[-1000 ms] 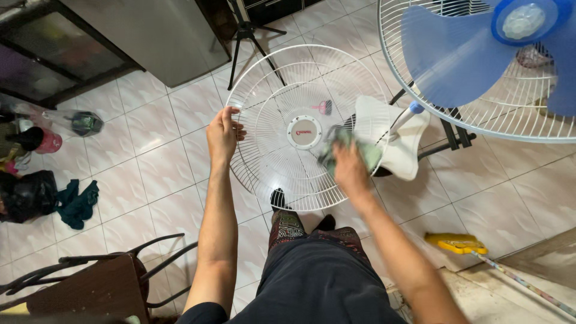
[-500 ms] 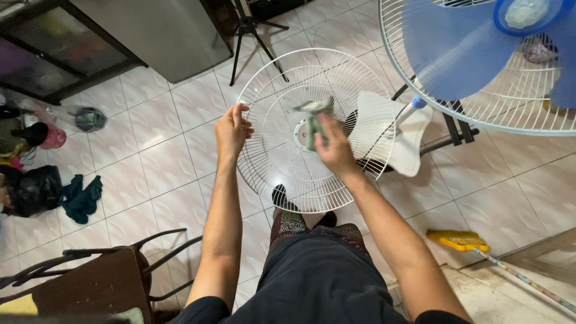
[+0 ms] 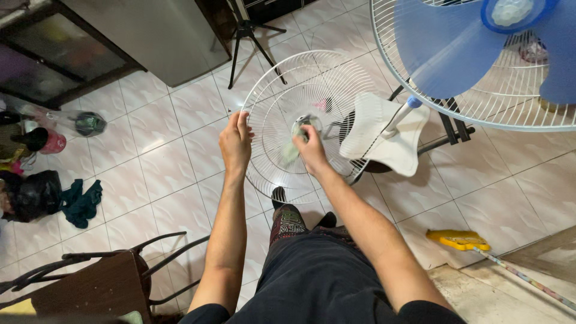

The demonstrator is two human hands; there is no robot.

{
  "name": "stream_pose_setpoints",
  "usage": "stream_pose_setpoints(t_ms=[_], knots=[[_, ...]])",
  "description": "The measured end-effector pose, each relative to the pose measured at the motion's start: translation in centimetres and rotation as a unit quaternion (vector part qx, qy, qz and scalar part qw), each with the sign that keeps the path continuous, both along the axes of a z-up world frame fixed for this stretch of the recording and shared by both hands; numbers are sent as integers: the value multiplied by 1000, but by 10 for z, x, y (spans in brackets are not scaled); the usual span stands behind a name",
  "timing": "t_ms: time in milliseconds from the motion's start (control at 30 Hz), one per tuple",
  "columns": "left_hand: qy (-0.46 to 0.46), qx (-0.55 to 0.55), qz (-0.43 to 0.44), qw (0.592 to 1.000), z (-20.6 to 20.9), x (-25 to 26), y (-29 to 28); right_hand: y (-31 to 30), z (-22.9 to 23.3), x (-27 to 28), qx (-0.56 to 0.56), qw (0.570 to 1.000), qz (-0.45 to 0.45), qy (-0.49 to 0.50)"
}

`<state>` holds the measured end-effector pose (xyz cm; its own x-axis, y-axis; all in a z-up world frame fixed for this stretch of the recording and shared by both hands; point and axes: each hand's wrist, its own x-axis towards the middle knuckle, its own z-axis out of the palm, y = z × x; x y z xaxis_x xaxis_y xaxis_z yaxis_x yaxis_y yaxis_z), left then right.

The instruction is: The person wipes the front metal cage of a standing electric fan with a green cloth, then removes the cage, places it on a table, and reattaches it to the fan.

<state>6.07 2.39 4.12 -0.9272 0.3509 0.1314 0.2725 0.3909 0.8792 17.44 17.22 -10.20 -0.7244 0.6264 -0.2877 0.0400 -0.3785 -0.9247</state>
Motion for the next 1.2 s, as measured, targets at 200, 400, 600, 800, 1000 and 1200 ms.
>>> stream_pose_setpoints(t_ms=[200,400,600,800,1000,1200], knots=[[137,-86,2,987,-16,3,-17,34,62,19,-175,966,-119,152],[384,-146,-109,905,-6,7,-18,33,125,51,536,828,-100,132],[511,-167,-226,812,29,1,1,36,131,31,841,541,35,-3],[411,-55,-178,892,57,-28,-26,96,101,84,690,719,-65,-47],[128,-105,-49,985,40,-64,-21,91,103,95,620,783,-55,-11],[167,109,5,980,-37,18,28,45,115,78,690,720,-64,-33]])
